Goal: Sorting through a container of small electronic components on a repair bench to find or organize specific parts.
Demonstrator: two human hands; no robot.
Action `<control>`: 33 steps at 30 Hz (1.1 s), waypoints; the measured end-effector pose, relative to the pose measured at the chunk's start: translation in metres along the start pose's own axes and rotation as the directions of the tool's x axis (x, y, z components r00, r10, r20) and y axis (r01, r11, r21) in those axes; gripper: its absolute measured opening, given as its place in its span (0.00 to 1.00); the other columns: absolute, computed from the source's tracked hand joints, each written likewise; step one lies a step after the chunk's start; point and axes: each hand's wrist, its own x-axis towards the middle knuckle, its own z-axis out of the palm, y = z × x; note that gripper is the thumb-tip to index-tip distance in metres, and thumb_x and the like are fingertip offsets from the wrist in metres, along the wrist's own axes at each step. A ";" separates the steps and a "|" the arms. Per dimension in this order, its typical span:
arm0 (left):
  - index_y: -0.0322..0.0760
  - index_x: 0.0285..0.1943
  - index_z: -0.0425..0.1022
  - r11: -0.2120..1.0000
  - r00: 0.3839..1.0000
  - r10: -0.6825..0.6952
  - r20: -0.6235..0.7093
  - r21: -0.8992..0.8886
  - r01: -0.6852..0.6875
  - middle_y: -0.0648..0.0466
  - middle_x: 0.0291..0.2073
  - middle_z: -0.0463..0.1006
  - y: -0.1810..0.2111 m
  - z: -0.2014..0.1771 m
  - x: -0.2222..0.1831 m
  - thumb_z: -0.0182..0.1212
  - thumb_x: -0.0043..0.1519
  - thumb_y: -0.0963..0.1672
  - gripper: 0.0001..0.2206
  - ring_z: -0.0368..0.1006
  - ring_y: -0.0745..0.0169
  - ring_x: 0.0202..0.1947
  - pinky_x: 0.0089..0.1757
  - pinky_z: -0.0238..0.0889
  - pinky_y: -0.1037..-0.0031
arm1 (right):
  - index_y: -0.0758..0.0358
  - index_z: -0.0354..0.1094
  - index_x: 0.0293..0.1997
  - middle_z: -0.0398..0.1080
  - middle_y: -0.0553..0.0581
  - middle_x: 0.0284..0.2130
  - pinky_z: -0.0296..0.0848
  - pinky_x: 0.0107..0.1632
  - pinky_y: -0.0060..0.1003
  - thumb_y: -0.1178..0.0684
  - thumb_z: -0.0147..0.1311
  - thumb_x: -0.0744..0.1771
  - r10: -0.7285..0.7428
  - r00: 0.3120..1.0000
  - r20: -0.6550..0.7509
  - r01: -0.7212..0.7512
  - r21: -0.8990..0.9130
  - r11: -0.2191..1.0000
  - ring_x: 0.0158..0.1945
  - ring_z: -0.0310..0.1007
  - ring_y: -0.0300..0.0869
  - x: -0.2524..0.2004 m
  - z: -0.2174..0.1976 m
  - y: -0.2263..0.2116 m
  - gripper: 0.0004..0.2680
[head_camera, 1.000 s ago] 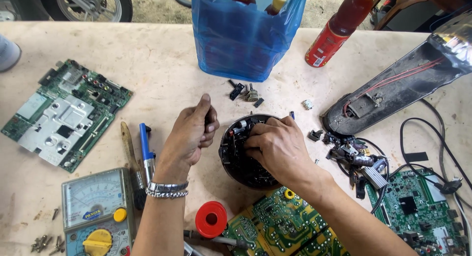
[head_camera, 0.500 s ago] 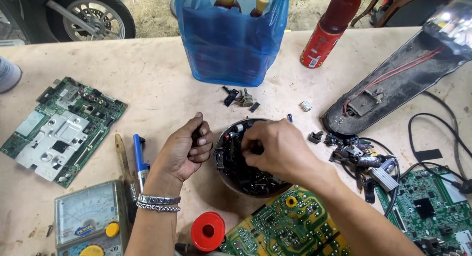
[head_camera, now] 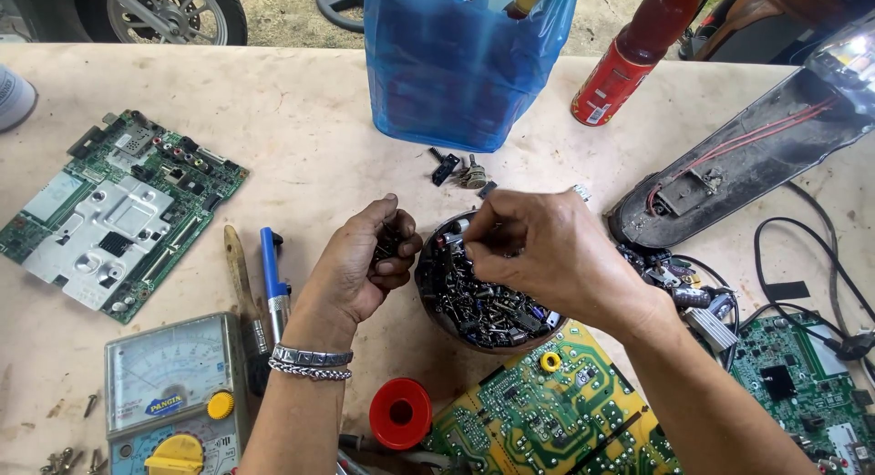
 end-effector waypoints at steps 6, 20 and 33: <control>0.38 0.29 0.68 1.000 1.000 0.027 0.003 -0.009 -0.027 0.57 0.17 0.58 0.008 0.006 -0.009 0.50 0.69 0.52 0.19 0.47 0.75 0.13 0.20 0.35 0.88 | 0.59 0.76 0.38 0.78 0.60 0.34 0.79 0.40 0.43 0.60 0.59 0.63 -0.591 0.795 -0.135 0.591 -0.044 0.805 0.37 0.81 0.52 0.021 0.035 -0.019 0.03; 0.38 0.29 0.66 0.993 0.997 0.083 0.005 0.087 -0.083 0.59 0.17 0.56 -0.003 0.006 -0.009 0.52 0.70 0.51 0.19 0.48 0.78 0.10 0.15 0.38 0.89 | 0.48 0.77 0.40 0.75 0.49 0.31 0.73 0.45 0.40 0.43 0.66 0.62 -0.131 0.991 -0.006 0.096 -0.646 0.757 0.41 0.77 0.44 0.004 0.041 0.050 0.09; 0.43 0.27 0.61 0.994 0.995 0.102 -0.008 -0.032 -0.102 0.61 0.17 0.51 0.015 0.006 -0.010 0.50 0.72 0.51 0.19 0.44 0.78 0.11 0.15 0.34 0.89 | 0.48 0.80 0.42 0.79 0.51 0.37 0.78 0.42 0.43 0.51 0.59 0.65 -0.072 0.997 -0.041 0.045 -0.458 0.888 0.38 0.80 0.44 -0.010 0.000 0.025 0.06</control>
